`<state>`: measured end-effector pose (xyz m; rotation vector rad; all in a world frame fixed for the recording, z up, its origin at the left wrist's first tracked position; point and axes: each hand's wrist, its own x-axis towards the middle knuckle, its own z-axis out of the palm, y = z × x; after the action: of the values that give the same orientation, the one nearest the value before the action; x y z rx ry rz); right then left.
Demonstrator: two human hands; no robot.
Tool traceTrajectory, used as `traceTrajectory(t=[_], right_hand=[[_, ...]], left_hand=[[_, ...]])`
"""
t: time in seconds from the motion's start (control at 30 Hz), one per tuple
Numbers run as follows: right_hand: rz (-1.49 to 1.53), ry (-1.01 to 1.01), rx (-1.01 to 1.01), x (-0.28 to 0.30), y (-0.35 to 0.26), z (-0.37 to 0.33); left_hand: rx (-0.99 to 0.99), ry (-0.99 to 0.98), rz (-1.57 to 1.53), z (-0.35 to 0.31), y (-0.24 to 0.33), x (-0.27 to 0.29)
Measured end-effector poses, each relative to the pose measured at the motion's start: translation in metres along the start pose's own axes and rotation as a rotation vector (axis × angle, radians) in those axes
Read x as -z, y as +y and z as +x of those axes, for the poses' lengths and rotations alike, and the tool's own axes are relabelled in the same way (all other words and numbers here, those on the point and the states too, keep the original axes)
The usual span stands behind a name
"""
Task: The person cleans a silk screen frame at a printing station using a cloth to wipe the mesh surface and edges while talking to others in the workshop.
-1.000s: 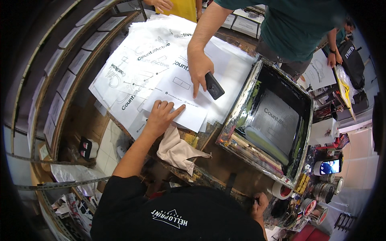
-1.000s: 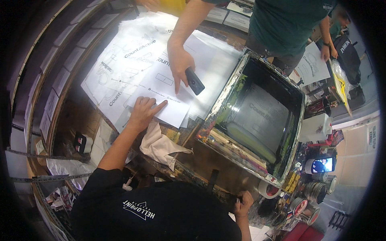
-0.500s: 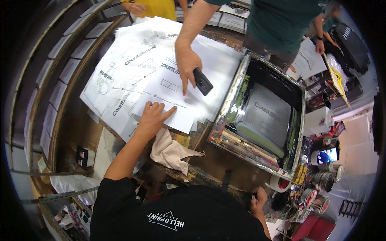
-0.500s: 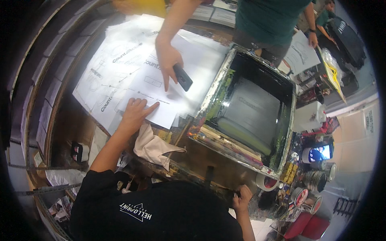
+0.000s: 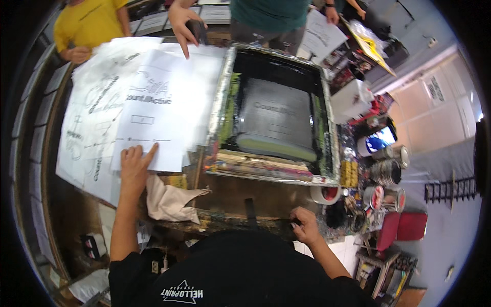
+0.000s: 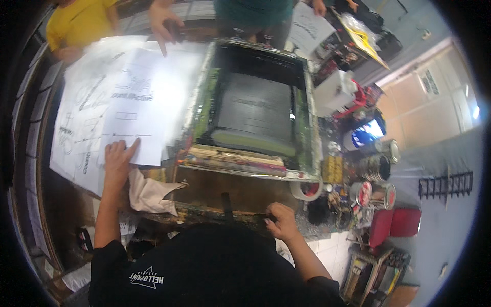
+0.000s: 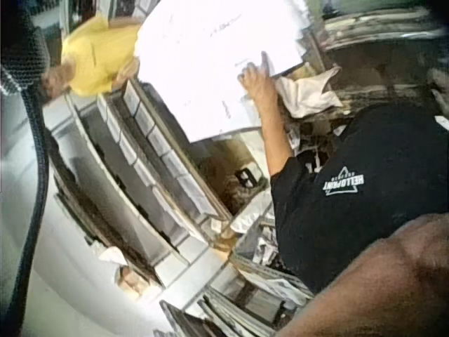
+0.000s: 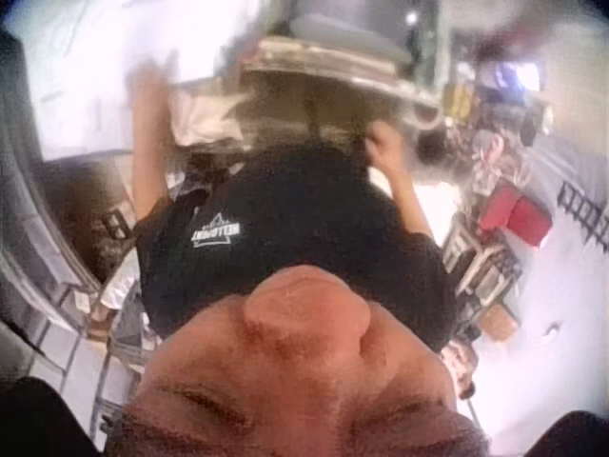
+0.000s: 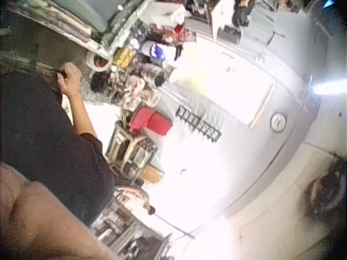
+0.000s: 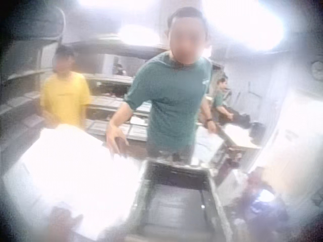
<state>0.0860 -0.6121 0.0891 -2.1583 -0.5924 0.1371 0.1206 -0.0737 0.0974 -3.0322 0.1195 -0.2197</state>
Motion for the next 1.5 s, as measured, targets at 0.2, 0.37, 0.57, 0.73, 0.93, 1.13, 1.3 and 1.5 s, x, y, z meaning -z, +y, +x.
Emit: traceTrajectory(t=[0.2,0.37,0.57,0.73,0.93,1.13,1.3,1.5], right_hand=[[0.057,0.220,-0.038,0.059,-0.024,0.024],[-0.169,0.084,-0.119,0.124,-0.042,0.106],[-0.484,-0.166,-0.173,0.128,-0.003,0.143],[-0.580,-0.171,-0.166,0.121,0.006,0.150],[-0.507,-0.297,-0.188,0.105,-0.022,0.175],[-0.608,-0.282,0.021,0.096,0.003,0.161],[-0.821,-0.178,0.024,0.121,0.021,0.134],[-0.589,-0.086,-0.294,0.129,-0.002,0.134]], left_hand=[[-0.022,0.019,0.091,0.002,-0.001,-0.010],[-0.010,-0.020,0.105,0.002,-0.002,-0.009],[0.000,-0.010,0.090,0.004,0.000,-0.009],[0.013,-0.009,0.090,0.002,0.001,-0.009],[0.012,-0.012,0.053,0.002,0.000,-0.009],[0.037,0.001,0.027,0.001,-0.002,-0.011],[0.039,-0.057,0.086,-0.004,-0.003,-0.009],[-0.012,0.114,0.105,-0.007,-0.001,-0.011]])
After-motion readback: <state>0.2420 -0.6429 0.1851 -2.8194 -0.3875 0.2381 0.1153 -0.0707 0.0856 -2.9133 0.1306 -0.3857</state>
